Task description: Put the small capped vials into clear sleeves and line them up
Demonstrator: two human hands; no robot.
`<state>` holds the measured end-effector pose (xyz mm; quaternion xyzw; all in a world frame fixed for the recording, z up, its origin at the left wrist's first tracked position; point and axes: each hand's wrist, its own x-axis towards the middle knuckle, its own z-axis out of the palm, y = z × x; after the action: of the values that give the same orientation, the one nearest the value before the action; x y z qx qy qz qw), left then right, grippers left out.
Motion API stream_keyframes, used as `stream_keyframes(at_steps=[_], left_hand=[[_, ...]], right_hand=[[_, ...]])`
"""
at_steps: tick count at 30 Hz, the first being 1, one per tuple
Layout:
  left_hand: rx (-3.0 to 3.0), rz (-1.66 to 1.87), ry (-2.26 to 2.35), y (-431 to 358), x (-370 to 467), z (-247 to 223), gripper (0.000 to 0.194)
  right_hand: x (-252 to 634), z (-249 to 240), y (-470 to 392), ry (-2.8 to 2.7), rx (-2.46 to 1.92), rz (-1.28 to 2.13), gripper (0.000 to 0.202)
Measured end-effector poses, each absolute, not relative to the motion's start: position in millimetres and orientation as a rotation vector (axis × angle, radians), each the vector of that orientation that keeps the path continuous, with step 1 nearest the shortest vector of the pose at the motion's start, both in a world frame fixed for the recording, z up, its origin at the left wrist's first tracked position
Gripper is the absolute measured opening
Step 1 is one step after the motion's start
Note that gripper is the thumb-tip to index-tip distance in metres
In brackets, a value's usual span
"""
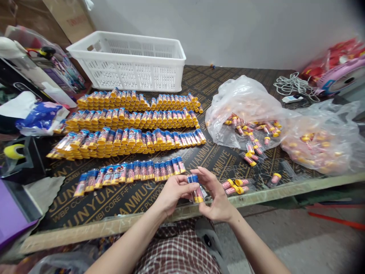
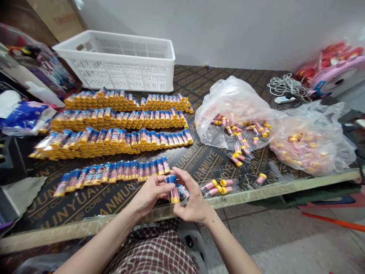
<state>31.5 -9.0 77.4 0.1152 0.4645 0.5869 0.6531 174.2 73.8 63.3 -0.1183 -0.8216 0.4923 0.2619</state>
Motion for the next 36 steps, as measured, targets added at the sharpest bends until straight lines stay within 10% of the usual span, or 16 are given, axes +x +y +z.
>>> stream_keyframes(at_steps=[10, 18, 28, 36], left_hand=[[0.676, 1.275, 1.545, -6, 36, 62, 0.035], [1.465, 0.232, 2.18, -2, 50, 59, 0.024], [1.527, 0.375, 2.224, 1, 48, 50, 0.019], [1.547, 0.339, 2.207, 5, 50, 50, 0.01]], right_hand=[[161, 71, 131, -2.357, -0.348, 0.92, 0.085], [86, 64, 251, -2.683, -0.384, 0.487, 0.081], [102, 65, 260, -2.748, -0.564, 0.258, 0.078], [240, 52, 274, -2.426, -1.309, 0.03, 0.031]])
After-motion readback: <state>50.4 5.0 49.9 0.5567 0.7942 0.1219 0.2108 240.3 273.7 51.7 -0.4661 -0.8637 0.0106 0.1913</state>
